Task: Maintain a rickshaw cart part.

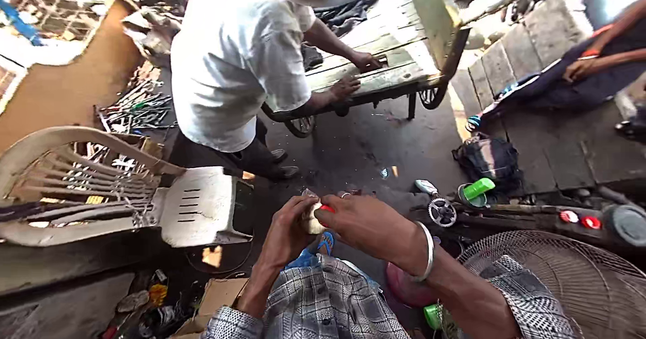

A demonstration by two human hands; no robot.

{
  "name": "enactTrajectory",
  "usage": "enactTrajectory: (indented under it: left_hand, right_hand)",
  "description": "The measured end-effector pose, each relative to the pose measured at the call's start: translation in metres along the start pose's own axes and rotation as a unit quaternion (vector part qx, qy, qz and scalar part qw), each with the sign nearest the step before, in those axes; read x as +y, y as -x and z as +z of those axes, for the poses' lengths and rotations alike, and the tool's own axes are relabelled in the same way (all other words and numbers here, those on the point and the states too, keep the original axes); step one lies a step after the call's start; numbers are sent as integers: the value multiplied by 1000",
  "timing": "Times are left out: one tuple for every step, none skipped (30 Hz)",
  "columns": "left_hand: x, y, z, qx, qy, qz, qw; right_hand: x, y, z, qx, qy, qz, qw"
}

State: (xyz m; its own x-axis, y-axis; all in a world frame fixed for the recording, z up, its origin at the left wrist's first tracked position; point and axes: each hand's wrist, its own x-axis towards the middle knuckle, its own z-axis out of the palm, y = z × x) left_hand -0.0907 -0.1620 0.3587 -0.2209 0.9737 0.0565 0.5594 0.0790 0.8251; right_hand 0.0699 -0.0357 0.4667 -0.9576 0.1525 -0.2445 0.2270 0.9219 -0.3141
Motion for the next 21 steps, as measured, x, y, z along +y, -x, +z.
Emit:
enactTrajectory:
  left_hand:
    - [4,-9,6,-15,-1,1,1000]
    - [6,-16,12,-32,2,2,999]
    - [8,-23,16,-48,6,6,999]
    - [8,-31,18,-66,7,11,998]
    - [8,-38,20,-83,7,19,996]
    - [7,-45,22,-96,7,28,995]
    - [6,-51,24,-103,10,40,994]
    - [5,-58,25,-106,16,49,993]
    - [4,-65,25,-109,19,61,992]
    - [2,-70,26,-115,21,72,990]
    - [0,-73,27,-126,23,79,989]
    - [-2,-76,27,-136,28,83,987]
    - [-5,-79,26,-144,37,84,985]
    - [-6,-83,23,-150,47,81,984]
    - [-7,-87,19,-155,56,81,983]
    - [-7,-90,17,-156,61,84,982]
    - [-9,-92,15,-156,64,87,982]
    - [-11,-92,13,-163,63,88,981]
    - [-15,-94,11,-169,61,89,980]
    - [-20,-96,9,-170,64,93,979]
    - [-23,-97,5,-168,68,96,979]
  right_hand:
    - [3,4,-2,-10,5,47,999]
    - [4,7,-3,-24,5,101,995]
    - [5,7,-5,-41,3,159,986]
    - [7,7,-8,-61,-6,218,974]
    - [7,9,-12,-78,-18,269,960]
    - [8,14,-12,-65,-24,292,954]
    - [10,22,-8,-30,-27,284,958]
    - [13,31,-3,7,-32,252,967]
    - [16,36,-1,15,-40,229,973]
    - [17,38,-3,2,-42,235,971]
    - [16,38,-9,-27,-36,272,961]
    - [15,34,-19,-65,-25,317,946]
    - [17,32,-25,-79,-8,342,936]
    - [20,31,-25,-47,5,334,941]
    - [24,32,-21,5,4,299,954]
    - [26,30,-19,28,-22,262,964]
    - [26,26,-17,28,-47,242,969]
    - [24,22,-16,12,-49,258,965]
    - [22,16,-21,-26,-35,299,953]
    - [22,10,-25,-56,-25,334,940]
    - [21,9,-25,-39,-19,339,940]
